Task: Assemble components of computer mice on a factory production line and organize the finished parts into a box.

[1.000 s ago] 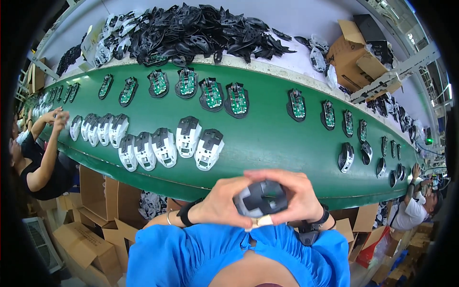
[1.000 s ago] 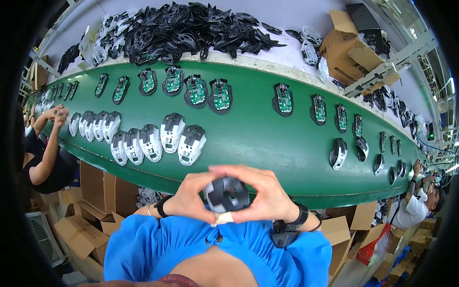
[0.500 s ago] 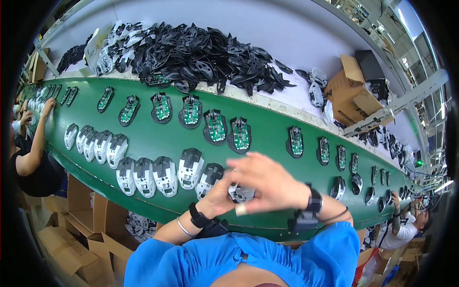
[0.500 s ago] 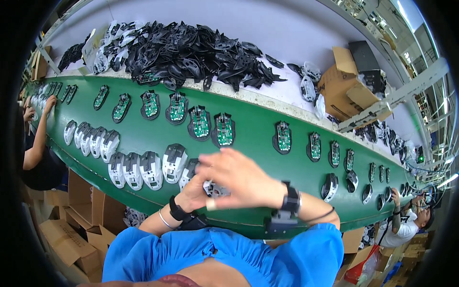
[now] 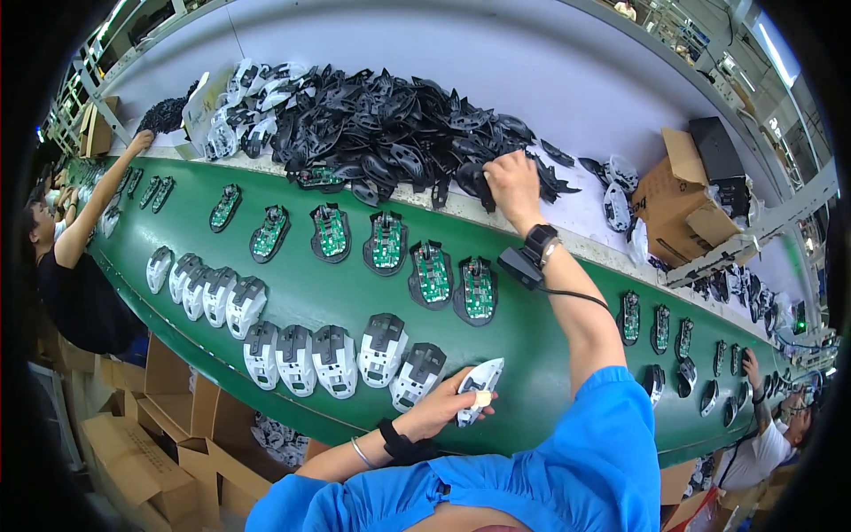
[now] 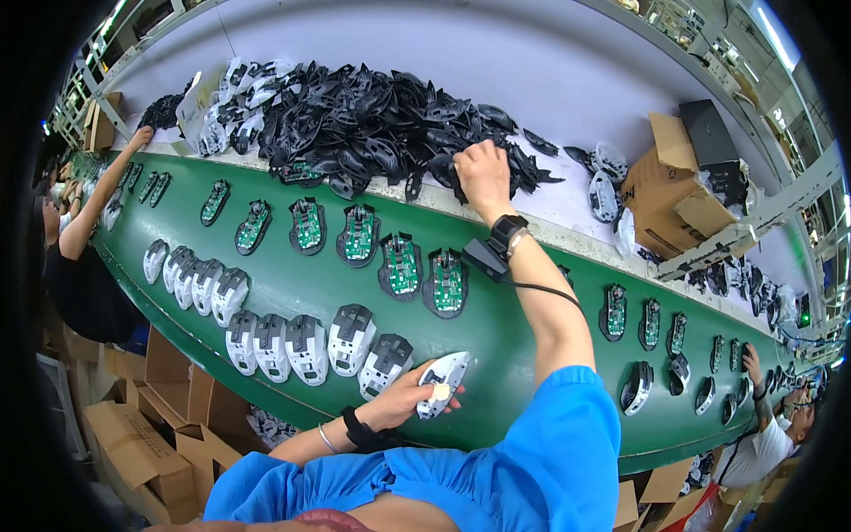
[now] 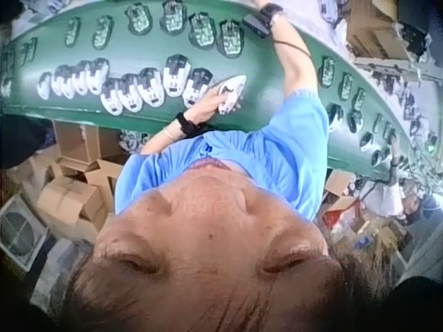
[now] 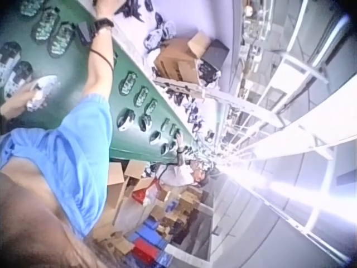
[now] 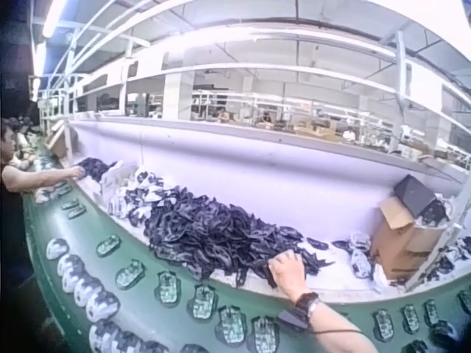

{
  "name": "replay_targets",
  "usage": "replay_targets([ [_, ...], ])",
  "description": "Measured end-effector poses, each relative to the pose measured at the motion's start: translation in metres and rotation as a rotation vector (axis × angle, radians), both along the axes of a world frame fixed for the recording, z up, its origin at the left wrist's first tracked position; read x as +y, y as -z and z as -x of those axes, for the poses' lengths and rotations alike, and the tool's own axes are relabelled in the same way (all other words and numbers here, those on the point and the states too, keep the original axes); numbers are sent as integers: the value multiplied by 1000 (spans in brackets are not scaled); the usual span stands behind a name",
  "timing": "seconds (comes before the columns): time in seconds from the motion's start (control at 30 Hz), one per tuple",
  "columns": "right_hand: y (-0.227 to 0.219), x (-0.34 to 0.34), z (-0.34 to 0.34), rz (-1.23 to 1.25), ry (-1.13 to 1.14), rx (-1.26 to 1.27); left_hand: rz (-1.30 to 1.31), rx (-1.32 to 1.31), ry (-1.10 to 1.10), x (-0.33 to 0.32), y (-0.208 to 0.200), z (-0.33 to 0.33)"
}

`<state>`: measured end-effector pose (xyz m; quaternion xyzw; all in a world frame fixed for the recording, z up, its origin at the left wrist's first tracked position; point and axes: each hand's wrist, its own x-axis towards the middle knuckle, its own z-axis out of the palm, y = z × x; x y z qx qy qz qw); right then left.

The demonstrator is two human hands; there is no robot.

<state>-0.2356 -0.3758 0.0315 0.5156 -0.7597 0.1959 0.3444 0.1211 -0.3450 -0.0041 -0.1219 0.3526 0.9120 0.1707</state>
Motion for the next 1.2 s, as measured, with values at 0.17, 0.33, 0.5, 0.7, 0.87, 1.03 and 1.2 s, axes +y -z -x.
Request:
replay_targets([
  [0.17,-45,91,-83,-97,-58,-115,-60,39,-52,-2,2,-7],
  [0.33,-23,211,-181,-357,25,-111,-160,-19,-120,-6,-11,-10],
  [0.5,3,251,-230,-453,89,-272,-154,-3,-69,-8,-17,-5],
  [0.7,-9,243,-212,-251,191,-741,-95,-14,-170,-7,-28,-16],
  [0.87,-4,245,-213,-85,136,-994,-38,-11,-281,1,-36,-13],
  [1.03,-51,215,-270,488,-53,-1391,80,-15,-280,4,-41,-2],
  [1.2,-46,187,-301,461,-67,-954,187,64,-246,15,-57,4],
])
